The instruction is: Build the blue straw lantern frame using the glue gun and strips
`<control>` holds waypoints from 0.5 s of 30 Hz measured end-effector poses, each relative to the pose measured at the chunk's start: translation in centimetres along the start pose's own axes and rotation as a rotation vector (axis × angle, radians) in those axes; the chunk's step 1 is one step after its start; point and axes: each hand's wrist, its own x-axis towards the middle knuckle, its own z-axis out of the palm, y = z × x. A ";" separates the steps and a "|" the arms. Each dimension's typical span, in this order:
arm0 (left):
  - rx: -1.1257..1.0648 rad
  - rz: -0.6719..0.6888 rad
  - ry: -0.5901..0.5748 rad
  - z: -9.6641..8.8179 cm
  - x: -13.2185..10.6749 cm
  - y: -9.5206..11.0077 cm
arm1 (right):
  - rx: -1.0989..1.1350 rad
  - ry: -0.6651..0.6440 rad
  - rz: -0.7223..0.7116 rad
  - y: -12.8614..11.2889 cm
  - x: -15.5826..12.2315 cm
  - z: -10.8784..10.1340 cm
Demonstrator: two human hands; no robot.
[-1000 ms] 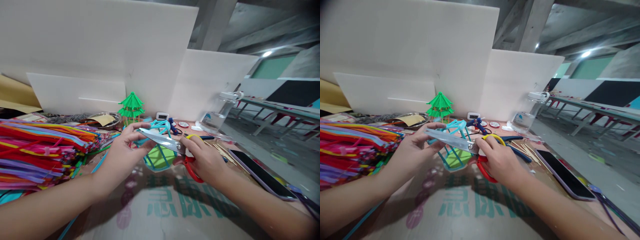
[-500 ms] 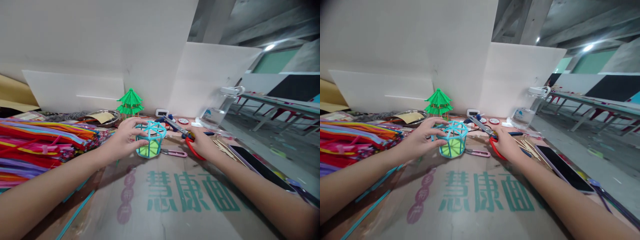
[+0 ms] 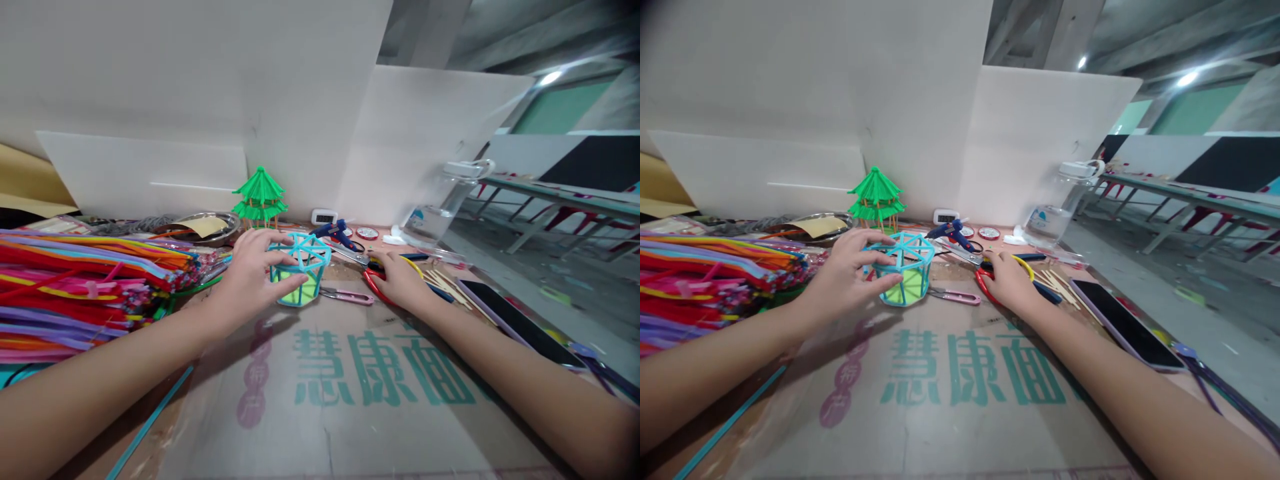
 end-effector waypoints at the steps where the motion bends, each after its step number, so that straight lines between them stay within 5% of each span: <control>1: 0.009 0.002 0.009 0.0 0.0 0.1 | -0.001 -0.002 -0.001 0.0 0.0 0.0; 15: 0.133 0.086 -0.048 -0.5 0.1 -0.6 | 0.034 -0.024 -0.042 0.7 0.5 0.5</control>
